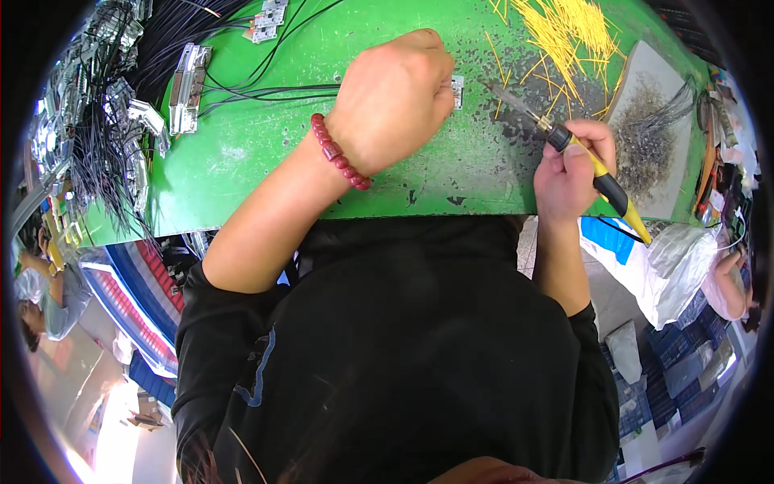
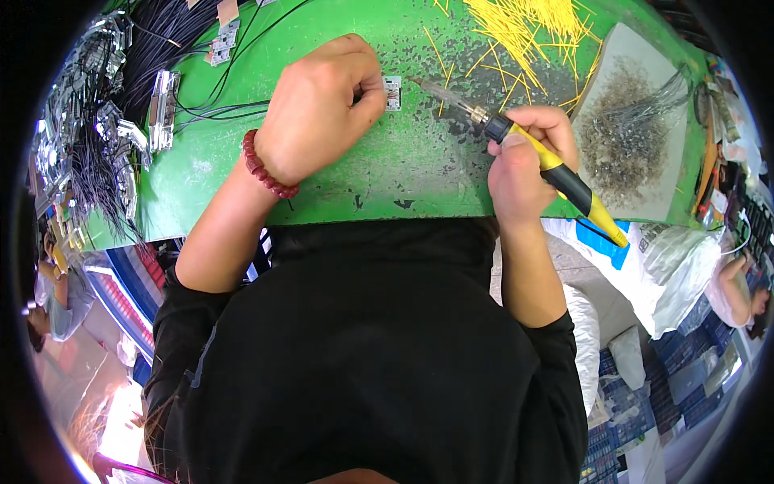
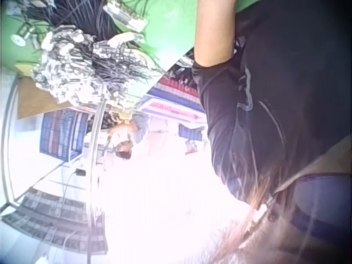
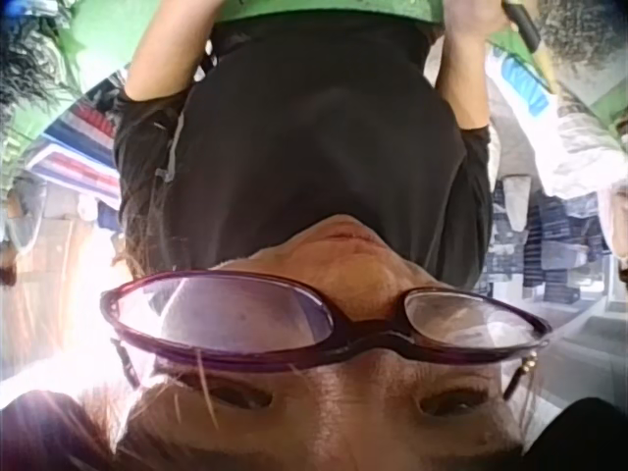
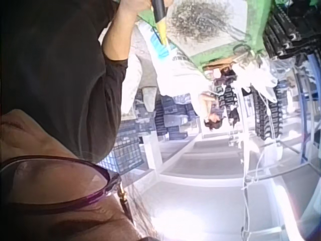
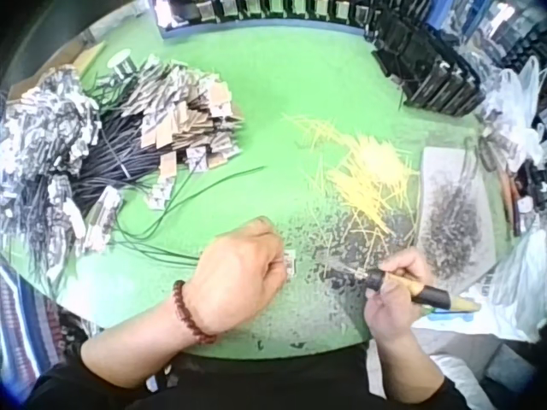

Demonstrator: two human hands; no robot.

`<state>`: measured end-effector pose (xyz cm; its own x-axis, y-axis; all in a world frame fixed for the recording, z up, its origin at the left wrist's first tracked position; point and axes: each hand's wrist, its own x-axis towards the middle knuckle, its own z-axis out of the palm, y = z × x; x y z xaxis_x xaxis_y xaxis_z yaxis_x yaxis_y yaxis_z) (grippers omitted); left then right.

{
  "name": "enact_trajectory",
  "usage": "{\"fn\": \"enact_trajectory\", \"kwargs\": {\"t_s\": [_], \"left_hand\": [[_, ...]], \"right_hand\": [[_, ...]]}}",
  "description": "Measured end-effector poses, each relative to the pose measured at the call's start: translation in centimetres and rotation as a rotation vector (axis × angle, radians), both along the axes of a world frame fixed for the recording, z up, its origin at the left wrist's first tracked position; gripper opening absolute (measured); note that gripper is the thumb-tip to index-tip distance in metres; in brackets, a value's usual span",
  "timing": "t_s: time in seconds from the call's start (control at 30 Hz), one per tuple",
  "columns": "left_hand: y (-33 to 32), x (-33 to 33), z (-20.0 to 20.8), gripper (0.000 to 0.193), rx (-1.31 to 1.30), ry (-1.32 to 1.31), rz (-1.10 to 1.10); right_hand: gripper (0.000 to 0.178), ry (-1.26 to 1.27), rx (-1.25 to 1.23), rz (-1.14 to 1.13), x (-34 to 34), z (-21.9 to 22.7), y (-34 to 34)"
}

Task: The person solders wires and circuit boards into plastic shells using a soldering iron, places assembled shells into a crate, and ties a bag.

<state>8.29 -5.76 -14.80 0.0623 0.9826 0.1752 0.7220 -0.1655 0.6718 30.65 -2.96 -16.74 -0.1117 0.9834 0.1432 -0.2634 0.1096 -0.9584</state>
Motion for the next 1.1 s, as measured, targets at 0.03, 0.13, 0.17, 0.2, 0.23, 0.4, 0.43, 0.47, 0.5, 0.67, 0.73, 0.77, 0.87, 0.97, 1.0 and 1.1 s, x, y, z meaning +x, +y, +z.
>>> {"fn": "enact_trajectory", "kwargs": {"t_s": [0.03, 0.13, 0.17, 0.2, 0.23, 0.4, 0.43, 0.47, 0.5, 0.67, 0.73, 0.77, 0.87, 0.97, 1.0, 1.1], "left_hand": [[0.07, -0.02, 0.06, 0.007, -0.014, 0.014, -0.005], [0.39, -0.13, 0.26, 0.007, -0.052, 0.035, -0.012], [0.48, -0.12, 0.31, 0.007, -0.052, 0.035, -0.012], [0.55, -0.1, 0.35, 0.007, -0.056, 0.047, -0.015], [0.62, -0.08, 0.36, 0.008, -0.06, 0.057, -0.018], [0.67, -0.16, 0.21, 0.009, -0.07, 0.062, -0.011], [0.67, -0.16, 0.21, 0.009, -0.076, 0.066, -0.007], [0.7, -0.13, 0.27, 0.009, -0.075, 0.064, -0.007], [0.72, -0.08, 0.34, 0.009, -0.08, 0.063, -0.001], [0.69, 0.0, 0.24, 0.009, -0.089, 0.062, 0.01], [0.66, 0.0, 0.23, 0.009, -0.093, 0.063, 0.011], [0.66, -0.01, 0.23, 0.009, -0.094, 0.061, 0.012], [0.65, -0.03, 0.24, 0.009, -0.098, 0.07, 0.009], [0.66, -0.04, 0.24, 0.01, -0.096, 0.072, 0.008], [0.69, -0.06, 0.26, 0.009, -0.101, 0.077, 0.004], [0.75, -0.03, 0.28, 0.009, -0.109, 0.082, -0.001]], "right_hand": [[0.015, 0.019, 0.0, -0.009, 0.12, -0.1, -0.07], [0.011, 0.015, -0.035, 0.02, 0.3, 0.1, -0.01], [0.011, 0.015, -0.035, 0.02, 0.26, 0.14, -0.07], [0.011, -0.047, -0.027, 0.011, 0.14, 0.19, -0.18], [0.011, -0.109, -0.018, 0.0, 0.05, 0.26, -0.29], [0.013, -0.238, -0.012, 0.011, -0.28, 0.37, -0.4], [0.013, -0.233, -0.015, 0.028, -0.27, 0.34, -0.37], [0.013, -0.228, -0.018, 0.045, -0.26, 0.37, -0.31], [0.013, -0.23, -0.017, 0.046, -0.22, 0.35, -0.26], [0.011, -0.191, 0.006, 0.074, -0.22, 0.13, -0.16], [0.011, -0.195, 0.005, 0.076, -0.24, 0.08, -0.12], [0.011, -0.198, 0.005, 0.076, -0.23, 0.08, -0.12], [0.011, -0.158, 0.01, 0.032, -0.3, 0.02, -0.3], [0.012, -0.025, -0.005, 0.008, 0.03, -0.02, 0.0], [0.012, -0.025, -0.005, 0.009, -0.03, 0.05, 0.01], [0.013, -0.077, -0.012, 0.01, -0.2, 0.13, -0.05]]}}
